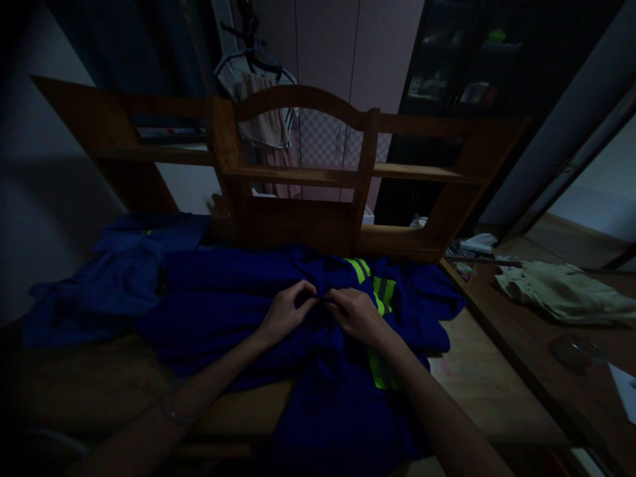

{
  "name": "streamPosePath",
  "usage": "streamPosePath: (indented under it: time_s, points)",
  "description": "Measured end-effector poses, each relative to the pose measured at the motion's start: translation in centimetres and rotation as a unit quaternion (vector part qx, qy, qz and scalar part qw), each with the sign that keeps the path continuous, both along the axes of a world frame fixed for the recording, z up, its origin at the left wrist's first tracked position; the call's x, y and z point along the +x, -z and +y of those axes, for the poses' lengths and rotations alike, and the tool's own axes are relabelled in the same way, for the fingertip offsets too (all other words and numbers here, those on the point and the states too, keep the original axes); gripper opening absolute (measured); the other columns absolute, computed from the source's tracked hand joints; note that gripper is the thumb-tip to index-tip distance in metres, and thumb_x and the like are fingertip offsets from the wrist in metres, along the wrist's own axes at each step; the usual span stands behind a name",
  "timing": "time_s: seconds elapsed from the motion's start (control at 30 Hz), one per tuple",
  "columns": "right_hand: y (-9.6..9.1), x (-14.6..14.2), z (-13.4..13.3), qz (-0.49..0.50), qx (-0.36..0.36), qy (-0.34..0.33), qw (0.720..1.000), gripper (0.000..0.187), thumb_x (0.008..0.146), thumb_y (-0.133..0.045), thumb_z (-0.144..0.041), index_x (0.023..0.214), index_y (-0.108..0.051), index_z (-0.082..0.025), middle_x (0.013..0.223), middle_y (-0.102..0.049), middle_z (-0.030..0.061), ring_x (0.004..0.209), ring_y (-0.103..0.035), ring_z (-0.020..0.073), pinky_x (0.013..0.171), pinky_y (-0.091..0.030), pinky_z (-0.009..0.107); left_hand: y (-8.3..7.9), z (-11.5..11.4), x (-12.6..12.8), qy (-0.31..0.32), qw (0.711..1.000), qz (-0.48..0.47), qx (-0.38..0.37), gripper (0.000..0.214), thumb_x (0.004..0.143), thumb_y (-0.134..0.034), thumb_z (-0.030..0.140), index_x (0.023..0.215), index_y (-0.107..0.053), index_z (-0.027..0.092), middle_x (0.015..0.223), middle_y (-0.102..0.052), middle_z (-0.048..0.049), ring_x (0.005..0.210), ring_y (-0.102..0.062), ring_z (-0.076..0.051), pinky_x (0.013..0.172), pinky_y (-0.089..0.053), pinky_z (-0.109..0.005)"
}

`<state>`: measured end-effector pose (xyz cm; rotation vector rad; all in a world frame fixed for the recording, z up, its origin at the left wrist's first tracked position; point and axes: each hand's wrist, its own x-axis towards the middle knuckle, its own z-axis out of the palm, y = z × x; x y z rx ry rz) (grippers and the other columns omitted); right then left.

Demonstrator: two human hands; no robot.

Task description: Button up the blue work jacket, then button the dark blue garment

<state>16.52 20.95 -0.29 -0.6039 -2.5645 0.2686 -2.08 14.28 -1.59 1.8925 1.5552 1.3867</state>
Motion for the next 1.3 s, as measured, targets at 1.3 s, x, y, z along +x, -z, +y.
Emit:
streamPosePath:
  time_s: [1.3]
  points:
    - [0.58,-0.4,0.01,0.012,-0.002,-0.008,1.0,0.02,0.091,-0.05,-0.028,0.108,-0.058,-0.021,0.082,-0.064,0.0047,0.078,-0.059,0.0165,0.071,-0.043,0.027,0.39,0.46,-0.69,-0.004,0.998,-0.055,-0.021,0.018,0.079,-0.054,0.021,0.092,-0.066,0.022,0.091,-0.069,0.0007,0.09,-0.063,-0.016,0.082,-0.049,-0.026]
